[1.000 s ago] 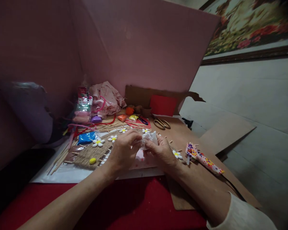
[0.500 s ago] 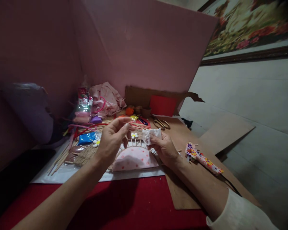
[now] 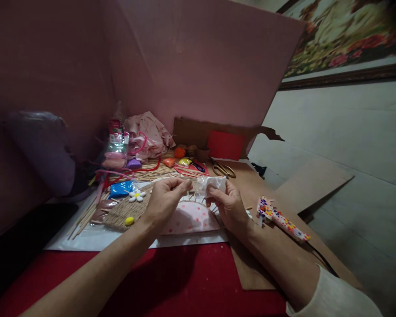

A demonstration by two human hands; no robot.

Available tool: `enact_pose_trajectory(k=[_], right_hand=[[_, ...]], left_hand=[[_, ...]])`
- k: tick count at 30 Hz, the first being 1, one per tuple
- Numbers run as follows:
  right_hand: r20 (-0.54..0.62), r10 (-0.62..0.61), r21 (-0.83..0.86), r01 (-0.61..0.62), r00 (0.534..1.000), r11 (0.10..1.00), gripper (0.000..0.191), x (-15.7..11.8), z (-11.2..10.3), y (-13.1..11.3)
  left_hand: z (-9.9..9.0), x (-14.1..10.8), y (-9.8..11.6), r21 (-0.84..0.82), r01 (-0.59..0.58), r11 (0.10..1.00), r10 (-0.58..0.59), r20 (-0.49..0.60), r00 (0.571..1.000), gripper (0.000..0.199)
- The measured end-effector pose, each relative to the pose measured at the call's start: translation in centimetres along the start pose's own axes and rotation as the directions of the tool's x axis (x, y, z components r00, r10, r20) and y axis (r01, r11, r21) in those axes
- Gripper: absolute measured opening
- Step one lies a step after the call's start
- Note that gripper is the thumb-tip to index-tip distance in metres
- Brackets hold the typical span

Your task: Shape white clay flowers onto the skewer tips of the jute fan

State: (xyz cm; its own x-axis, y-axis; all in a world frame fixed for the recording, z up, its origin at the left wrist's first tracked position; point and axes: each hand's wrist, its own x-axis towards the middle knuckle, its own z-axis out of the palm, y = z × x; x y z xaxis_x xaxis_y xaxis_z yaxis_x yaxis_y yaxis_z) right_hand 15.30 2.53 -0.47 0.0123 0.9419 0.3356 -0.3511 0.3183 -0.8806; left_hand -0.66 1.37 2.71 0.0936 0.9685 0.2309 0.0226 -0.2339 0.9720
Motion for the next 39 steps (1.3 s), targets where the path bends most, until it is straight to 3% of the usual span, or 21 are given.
enact_pose_trajectory(k=[4,7,13,19,23,26,31,39], right_hand=[[0.004,-0.057,-0.052,0.057,0.998,0.997,0.012,-0.1,0.1,0.1],[0.035,-0.081,-0.057,0.083,0.996,0.995,0.012,-0.2,0.1,0.2],[0.039,-0.047,-0.001,0.047,0.998,0.999,0.012,-0.3,0.2,0.0],[0.002,0.009,0.113,-0.009,1.0,0.994,0.013,-0.1,0.4,-0.5],[0.088,0.061,0.1,-0.07,0.994,0.993,0.02,-0.1,0.4,-0.6],[0.157,0.105,0.038,-0.113,0.982,0.993,0.023,-0.2,0.3,-0.5],[0.096,-0.005,-0.118,0.016,0.995,0.993,0.025,-0.3,0.5,-0.8],[0.099,0.037,-0.252,-0.011,0.994,0.968,0.019,-0.2,0.4,-0.6]], left_hand=[[0.6,-0.1,0.0,0.162,-0.026,0.986,0.025,0.01,1.0,0.03],[0.9,-0.1,-0.2,0.216,-0.025,0.976,0.008,0.075,0.997,0.025],[0.5,-0.1,-0.9,0.004,0.05,0.999,-0.05,0.122,0.991,0.018],[0.4,0.0,-0.8,-0.098,-0.003,0.995,0.002,-0.006,1.0,0.013],[0.1,0.3,-0.9,-0.108,-0.055,0.993,0.051,-0.033,0.998,0.013],[0.0,0.4,-0.9,-0.073,-0.057,0.996,0.052,-0.058,0.997,0.015],[0.2,0.3,-1.0,0.103,-0.107,0.989,0.121,-0.133,0.984,0.013],[0.3,0.1,-1.0,0.235,-0.156,0.959,0.185,-0.107,0.977,0.011]])
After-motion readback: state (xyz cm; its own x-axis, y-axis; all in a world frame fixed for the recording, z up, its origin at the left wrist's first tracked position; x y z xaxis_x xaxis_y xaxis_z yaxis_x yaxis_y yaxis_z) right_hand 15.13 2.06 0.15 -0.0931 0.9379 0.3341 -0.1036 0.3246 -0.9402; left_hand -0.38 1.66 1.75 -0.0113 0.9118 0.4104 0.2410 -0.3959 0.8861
